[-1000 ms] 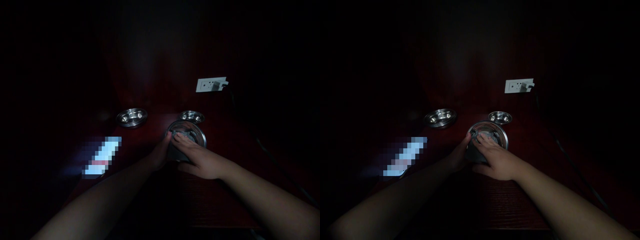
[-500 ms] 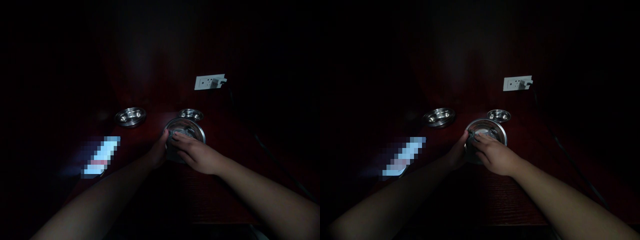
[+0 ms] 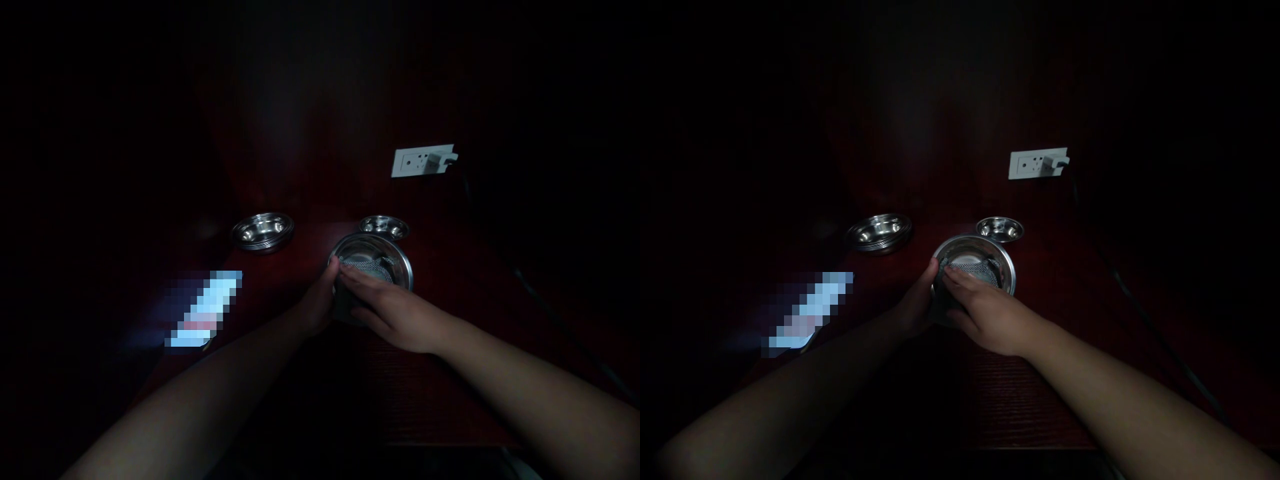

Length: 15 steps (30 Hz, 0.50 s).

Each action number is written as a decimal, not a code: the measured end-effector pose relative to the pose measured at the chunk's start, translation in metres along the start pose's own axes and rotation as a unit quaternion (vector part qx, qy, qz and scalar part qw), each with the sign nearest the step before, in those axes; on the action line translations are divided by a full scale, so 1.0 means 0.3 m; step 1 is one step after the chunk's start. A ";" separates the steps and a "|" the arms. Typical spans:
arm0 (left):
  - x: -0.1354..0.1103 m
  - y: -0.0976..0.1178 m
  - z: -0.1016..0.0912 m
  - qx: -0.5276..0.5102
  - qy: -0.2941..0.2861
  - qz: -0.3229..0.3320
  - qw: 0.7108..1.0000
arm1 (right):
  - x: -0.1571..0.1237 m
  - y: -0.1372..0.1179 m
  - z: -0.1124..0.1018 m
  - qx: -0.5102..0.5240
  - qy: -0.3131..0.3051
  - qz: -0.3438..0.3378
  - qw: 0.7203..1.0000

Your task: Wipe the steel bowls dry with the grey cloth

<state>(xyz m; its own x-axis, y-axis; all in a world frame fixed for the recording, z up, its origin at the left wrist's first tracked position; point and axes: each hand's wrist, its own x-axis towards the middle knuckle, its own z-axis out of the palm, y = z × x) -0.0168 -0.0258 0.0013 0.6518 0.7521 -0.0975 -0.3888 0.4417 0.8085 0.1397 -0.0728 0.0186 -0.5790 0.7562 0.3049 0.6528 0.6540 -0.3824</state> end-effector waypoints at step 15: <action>0.005 0.008 0.001 0.008 0.014 -0.048 0.999 | -0.007 0.001 -0.030 0.012 -0.033 -0.025 0.999</action>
<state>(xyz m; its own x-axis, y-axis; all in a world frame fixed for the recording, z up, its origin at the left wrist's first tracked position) -0.0164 -0.0237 0.0031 0.6674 0.7199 -0.1905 -0.3154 0.5050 0.8034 0.1455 -0.0738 0.0257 -0.6419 0.7191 0.2660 0.6114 0.6894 -0.3884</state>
